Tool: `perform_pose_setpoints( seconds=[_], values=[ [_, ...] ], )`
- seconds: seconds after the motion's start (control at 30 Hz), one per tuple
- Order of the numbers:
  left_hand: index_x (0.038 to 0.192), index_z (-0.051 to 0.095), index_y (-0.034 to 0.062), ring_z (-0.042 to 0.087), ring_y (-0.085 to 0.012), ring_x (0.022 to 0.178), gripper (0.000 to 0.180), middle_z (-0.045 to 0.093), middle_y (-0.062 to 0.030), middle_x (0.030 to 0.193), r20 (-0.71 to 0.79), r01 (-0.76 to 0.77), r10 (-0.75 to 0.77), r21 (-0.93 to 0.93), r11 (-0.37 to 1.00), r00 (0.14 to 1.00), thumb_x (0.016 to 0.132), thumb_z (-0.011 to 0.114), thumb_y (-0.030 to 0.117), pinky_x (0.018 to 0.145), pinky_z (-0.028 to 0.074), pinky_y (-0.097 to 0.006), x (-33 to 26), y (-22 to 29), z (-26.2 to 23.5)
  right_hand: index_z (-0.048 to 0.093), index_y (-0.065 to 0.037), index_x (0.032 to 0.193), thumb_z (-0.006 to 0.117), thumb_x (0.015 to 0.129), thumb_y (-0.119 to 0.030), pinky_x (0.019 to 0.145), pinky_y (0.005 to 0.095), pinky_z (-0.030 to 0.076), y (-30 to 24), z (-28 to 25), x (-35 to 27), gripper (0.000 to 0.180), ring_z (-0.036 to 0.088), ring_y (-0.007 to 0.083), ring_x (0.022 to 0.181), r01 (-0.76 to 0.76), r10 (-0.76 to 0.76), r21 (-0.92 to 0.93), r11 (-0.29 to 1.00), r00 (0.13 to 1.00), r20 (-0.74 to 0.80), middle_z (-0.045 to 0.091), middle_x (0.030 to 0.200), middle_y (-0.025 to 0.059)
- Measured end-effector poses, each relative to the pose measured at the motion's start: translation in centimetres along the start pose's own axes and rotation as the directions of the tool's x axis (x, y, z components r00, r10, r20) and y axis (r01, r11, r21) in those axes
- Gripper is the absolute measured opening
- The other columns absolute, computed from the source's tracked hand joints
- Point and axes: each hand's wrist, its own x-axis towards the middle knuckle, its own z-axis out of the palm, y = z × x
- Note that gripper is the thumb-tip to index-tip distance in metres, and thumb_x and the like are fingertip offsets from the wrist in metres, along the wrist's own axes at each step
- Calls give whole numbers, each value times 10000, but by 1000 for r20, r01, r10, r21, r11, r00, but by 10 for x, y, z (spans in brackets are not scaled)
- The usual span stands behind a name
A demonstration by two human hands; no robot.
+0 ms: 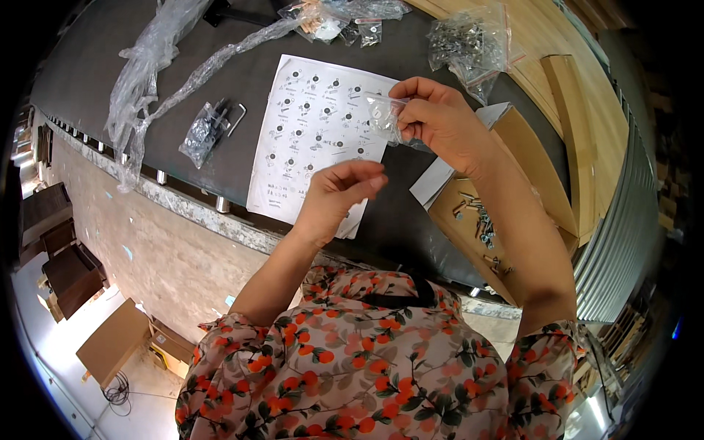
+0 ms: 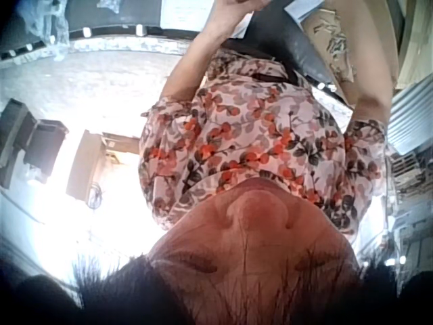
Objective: The person identifies and sorts various hardware components by referring to a printed parts list and handling items from boxes and plastic bags.
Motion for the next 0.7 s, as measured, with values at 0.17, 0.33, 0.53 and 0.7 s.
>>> perform_pose_setpoints(
  seconds=[0.17, 0.33, 0.53, 0.7],
  values=[
    [984, 662, 11, 539, -54, 684, 180, 662, -31, 827, 59, 119, -118, -22, 993, 991, 835, 679, 110, 603, 404, -177, -23, 0, 14, 552, 22, 1020, 527, 782, 41, 636, 251, 442, 8, 6, -23, 240, 535, 131, 687, 45, -37, 137, 990, 998, -55, 570, 826, 69],
    [1012, 652, 32, 530, -55, 685, 203, 652, -25, 832, 96, 103, -90, -137, 985, 991, 840, 684, 135, 610, 401, -176, -28, -4, 26, 550, 19, 1040, 519, 789, 53, 652, 271, 454, 8, 16, -55, 255, 549, 156, 695, 215, -162, 331, 919, 970, -179, 583, 837, 87],
    [1136, 579, 44, 541, -61, 738, 319, 650, -47, 930, 160, 12, 39, -307, 952, 986, 851, 677, 148, 642, 419, -191, -39, -2, 45, 552, 14, 1055, 513, 788, 60, 679, 288, 471, 24, 26, -95, 273, 561, 172, 716, 276, -209, 365, 889, 955, -212, 590, 845, 98],
    [1156, 555, 45, 550, -63, 748, 341, 647, -34, 930, 153, 27, 33, -374, 927, 988, 858, 673, 160, 644, 419, -194, -40, -7, 48, 555, 22, 1043, 508, 791, 58, 695, 286, 474, 40, 25, -108, 259, 562, 168, 721, 279, -201, 355, 893, 950, -239, 595, 853, 97]
  ],
)
